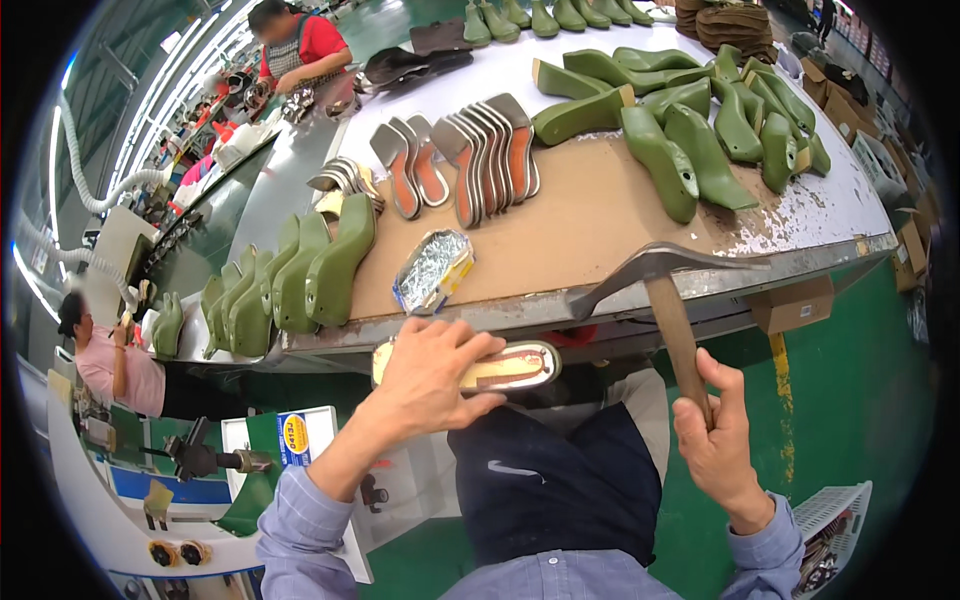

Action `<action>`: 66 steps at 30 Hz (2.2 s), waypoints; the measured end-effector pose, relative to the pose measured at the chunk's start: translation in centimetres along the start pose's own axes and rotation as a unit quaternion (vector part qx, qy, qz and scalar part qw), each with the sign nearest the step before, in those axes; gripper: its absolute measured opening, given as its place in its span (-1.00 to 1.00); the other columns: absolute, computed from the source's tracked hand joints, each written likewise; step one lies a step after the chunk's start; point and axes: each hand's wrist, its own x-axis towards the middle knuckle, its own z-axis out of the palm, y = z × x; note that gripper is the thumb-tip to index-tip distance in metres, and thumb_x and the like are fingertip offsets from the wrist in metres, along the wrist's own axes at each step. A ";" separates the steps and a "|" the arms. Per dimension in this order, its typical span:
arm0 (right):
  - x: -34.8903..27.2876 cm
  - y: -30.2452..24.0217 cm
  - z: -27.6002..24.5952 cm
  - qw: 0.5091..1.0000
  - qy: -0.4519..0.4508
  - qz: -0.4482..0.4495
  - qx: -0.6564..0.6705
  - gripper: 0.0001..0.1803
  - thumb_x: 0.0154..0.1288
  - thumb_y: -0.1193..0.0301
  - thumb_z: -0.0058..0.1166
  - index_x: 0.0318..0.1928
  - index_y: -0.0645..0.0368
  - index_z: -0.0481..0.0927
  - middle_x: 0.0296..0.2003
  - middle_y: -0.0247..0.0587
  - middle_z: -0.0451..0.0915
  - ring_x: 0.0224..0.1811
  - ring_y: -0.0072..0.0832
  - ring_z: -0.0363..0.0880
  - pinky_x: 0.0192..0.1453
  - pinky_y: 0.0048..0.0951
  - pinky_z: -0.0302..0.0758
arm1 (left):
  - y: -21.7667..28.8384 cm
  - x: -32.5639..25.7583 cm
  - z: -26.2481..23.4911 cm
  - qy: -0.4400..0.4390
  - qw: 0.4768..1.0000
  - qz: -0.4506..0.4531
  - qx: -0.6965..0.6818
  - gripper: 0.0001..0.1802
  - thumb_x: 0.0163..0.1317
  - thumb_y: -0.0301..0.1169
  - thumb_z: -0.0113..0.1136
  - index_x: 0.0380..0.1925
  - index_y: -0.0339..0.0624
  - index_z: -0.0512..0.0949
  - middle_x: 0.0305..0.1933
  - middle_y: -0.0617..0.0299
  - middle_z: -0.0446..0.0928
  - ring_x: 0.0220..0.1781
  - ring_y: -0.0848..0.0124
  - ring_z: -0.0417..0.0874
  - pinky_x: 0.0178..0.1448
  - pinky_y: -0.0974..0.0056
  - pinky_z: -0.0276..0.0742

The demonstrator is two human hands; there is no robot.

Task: The person assembles green rubber shoes by inserting insoles into the uppers and securing them with a hammer and nails. They repeatedly pick up shoe parts, align the insole, and hammer nails to attach the components, then place the finished shoes on the table.

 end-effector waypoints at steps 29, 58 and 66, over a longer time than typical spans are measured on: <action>3.4 -6.0 -1.1 0.952 -0.038 -0.182 -0.243 -0.51 0.28 0.58 0.29 0.23 0.19 0.58 -0.07 0.06 0.73 -0.08 -0.08 0.77 -0.01 -0.34 0.71 | 0.7 -0.1 0.5 -0.013 1.000 -0.021 0.015 -0.44 0.10 0.02 0.43 -0.01 -0.05 0.55 -0.14 0.14 0.52 -0.03 0.15 0.56 0.03 0.05 0.36; -1.3 -1.5 1.2 0.999 0.026 0.009 0.023 -0.41 0.55 0.50 0.00 0.49 0.06 0.14 -0.37 -0.36 0.52 -0.57 -0.75 0.34 -0.53 -0.63 0.33 | 0.5 0.1 0.5 0.019 1.000 0.010 0.004 -0.42 0.09 0.01 0.43 -0.05 -0.14 0.51 -0.21 0.14 0.50 -0.09 0.17 0.55 -0.04 0.06 0.35; -1.5 -1.0 2.2 0.988 -0.011 0.109 0.108 -0.44 0.55 0.53 -0.01 0.47 0.06 0.20 -0.42 -0.38 0.49 -0.53 -0.68 0.40 -0.47 -0.59 0.38 | 0.6 0.1 0.4 0.032 0.999 0.004 -0.020 -0.44 0.06 -0.04 0.46 -0.09 -0.18 0.54 -0.20 0.14 0.54 -0.06 0.18 0.58 -0.01 0.08 0.35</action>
